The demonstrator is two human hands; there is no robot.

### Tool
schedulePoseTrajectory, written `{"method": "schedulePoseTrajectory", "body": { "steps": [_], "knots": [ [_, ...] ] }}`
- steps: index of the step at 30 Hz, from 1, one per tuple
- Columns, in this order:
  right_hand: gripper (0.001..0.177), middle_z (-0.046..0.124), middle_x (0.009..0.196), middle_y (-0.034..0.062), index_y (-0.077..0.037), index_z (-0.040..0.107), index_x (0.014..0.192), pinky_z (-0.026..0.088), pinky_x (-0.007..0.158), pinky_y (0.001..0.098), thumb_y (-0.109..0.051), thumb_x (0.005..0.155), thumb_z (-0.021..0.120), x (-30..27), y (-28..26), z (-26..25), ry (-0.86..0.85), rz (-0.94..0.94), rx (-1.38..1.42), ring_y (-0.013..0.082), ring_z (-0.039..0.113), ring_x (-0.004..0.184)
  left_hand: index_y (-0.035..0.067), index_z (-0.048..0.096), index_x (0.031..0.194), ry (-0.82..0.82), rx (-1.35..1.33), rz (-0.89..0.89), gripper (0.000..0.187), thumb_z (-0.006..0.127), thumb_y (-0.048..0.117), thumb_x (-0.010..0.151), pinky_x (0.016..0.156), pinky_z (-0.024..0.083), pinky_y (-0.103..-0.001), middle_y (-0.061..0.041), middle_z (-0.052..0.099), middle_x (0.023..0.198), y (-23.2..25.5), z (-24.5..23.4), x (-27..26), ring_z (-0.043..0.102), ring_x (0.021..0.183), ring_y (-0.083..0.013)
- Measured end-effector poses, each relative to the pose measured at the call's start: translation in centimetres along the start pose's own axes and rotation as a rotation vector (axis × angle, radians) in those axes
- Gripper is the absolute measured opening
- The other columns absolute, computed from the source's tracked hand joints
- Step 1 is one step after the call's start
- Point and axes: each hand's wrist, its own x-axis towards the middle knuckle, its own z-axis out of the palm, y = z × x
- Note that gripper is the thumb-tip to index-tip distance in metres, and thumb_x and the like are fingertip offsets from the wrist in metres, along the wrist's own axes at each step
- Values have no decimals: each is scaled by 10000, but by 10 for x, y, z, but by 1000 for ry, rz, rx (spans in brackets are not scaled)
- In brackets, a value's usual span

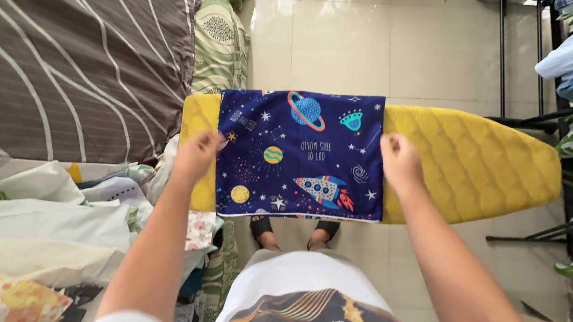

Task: Folding a blue space-themed pillowcase and a yellow-patterned piece of fabric on an ironing board.

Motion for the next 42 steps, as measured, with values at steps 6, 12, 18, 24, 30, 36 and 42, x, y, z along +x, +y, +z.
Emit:
{"method": "schedulePoseTrajectory", "body": {
  "steps": [6, 12, 18, 24, 30, 36, 42],
  "knots": [
    [581, 714, 1066, 181, -61, 691, 1077, 501, 898, 482, -618, 1010, 538, 91, -19, 34, 23, 309, -138, 361, 659, 1052, 35, 690, 1103, 464, 96, -320, 514, 612, 528, 982, 896, 515, -454, -169, 724, 1076, -20, 21, 107, 688, 1028, -347],
    [448, 724, 1081, 121, -119, 720, 1040, 516, 865, 503, -526, 1011, 535, 108, 6, 56, 110, 226, -261, 364, 667, 1035, 140, 720, 1188, 397, 236, -392, 420, 455, 445, 1076, 913, 491, -516, -152, 687, 1188, -25, 31, 128, 633, 1117, -390],
    [461, 643, 1167, 161, -141, 704, 1087, 405, 965, 512, -573, 958, 607, 107, -10, 54, 293, 98, -399, 390, 562, 1126, 232, 771, 1081, 521, 530, -159, 441, 627, 582, 854, 964, 450, -550, -152, 657, 1128, 39, 12, 119, 587, 1087, -420],
    [407, 617, 1255, 123, -131, 673, 1194, 309, 1091, 547, -496, 1049, 566, 128, 22, 74, 234, -4, -395, 375, 524, 1242, 194, 579, 1330, 207, 42, -184, 384, 553, 490, 1087, 1018, 477, -436, -116, 673, 1235, 14, 23, 147, 617, 1200, -332],
    [424, 581, 1281, 137, -107, 626, 1260, 337, 1059, 547, -434, 993, 664, 99, -28, 76, 379, -26, -354, 365, 509, 1234, 166, 571, 1436, 456, 496, 32, 514, 631, 416, 991, 1108, 393, -478, -65, 588, 1408, 46, 40, 138, 504, 1345, -302],
    [449, 549, 1443, 145, -109, 601, 1370, 353, 1124, 508, -310, 971, 643, -8, -96, 114, 64, -595, -297, 340, 491, 1337, 138, 529, 1472, 353, 510, 398, 574, 580, 457, 998, 1184, 264, -549, -152, 441, 1564, 85, 123, 29, 369, 1476, -344],
    [545, 417, 1632, 113, -219, 501, 1538, 238, 1267, 500, -369, 1017, 554, -67, -64, 108, -79, -602, -390, 303, 367, 1516, 190, 452, 1558, 190, 556, 338, 629, 532, 484, 1008, 1248, 182, -509, -156, 304, 1667, 51, 131, -54, 279, 1545, -320]
  ]
}}
